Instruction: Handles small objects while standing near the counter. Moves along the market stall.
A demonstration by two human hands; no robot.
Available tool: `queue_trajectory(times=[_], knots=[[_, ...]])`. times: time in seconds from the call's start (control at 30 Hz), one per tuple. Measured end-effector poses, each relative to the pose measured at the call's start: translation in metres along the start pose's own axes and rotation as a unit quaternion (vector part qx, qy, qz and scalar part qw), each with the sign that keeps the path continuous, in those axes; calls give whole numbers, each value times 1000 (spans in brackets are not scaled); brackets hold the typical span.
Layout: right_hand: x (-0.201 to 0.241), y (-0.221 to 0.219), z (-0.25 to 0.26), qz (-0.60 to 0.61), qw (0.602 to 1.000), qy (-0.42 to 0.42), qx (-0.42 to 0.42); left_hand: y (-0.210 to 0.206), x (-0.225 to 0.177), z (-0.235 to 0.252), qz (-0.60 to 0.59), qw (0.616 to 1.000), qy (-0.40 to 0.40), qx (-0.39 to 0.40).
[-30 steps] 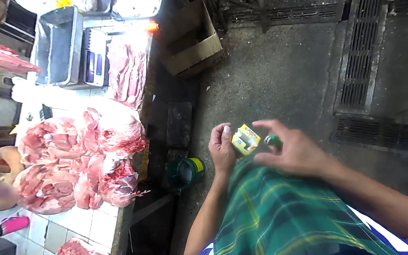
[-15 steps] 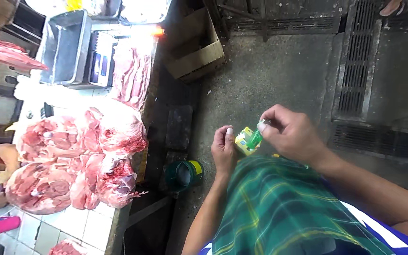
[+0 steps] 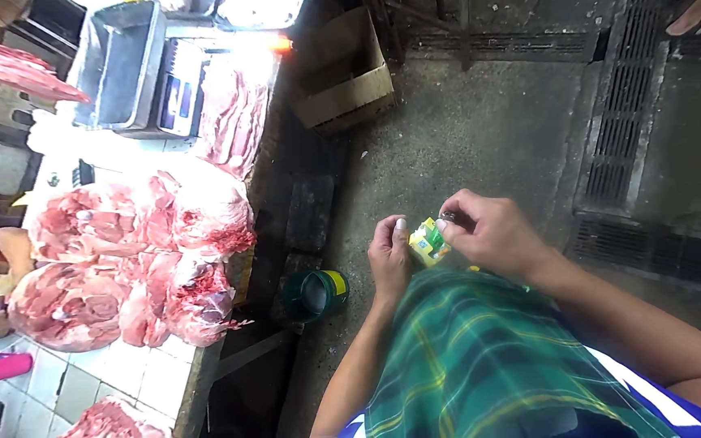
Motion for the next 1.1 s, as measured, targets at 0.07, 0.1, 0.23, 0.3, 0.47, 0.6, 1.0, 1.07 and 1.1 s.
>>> queue_trajectory(times=[0.07, 0.1, 0.23, 0.3, 0.47, 0.6, 1.0, 1.07, 1.1], knots=[[-6, -4, -1, 9, 1000, -22, 13, 0, 1, 1, 15, 1000, -1, 3], [-9, -7, -1, 17, 999, -33, 18, 0, 3, 1, 18, 1000, 2, 3], [-19, -16, -3, 51, 994, -86, 47, 0, 8, 4, 18, 999, 27, -9], [-23, -18, -2, 59, 992, -99, 43, 1, 9, 6, 19, 999, 33, -14], [-32, -29, 2, 29, 992, -94, 74, 3, 15, 12, 24, 997, 63, -29], [-37, -32, 8, 37, 989, -119, 84, 7, 19, 18, 31, 996, 78, -39], [-43, -68, 25, 70, 973, -199, 91, 26, 32, 48, 32, 995, 89, -46], [-47, -74, 28, 64, 967, -227, 94, 31, 33, 54, 37, 994, 90, -40], [-50, -78, 30, 69, 962, -244, 101, 34, 34, 57, 34, 995, 91, -38]])
Point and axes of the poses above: each hand's wrist, its own z-axis towards the middle knuckle, its own y-axis out of the back of the hand, x = y × z, the point moved 8 cm from there along z, towards the middle knuckle, and after that the axes turned 13 degrees about -x, right-handed, at the moved point
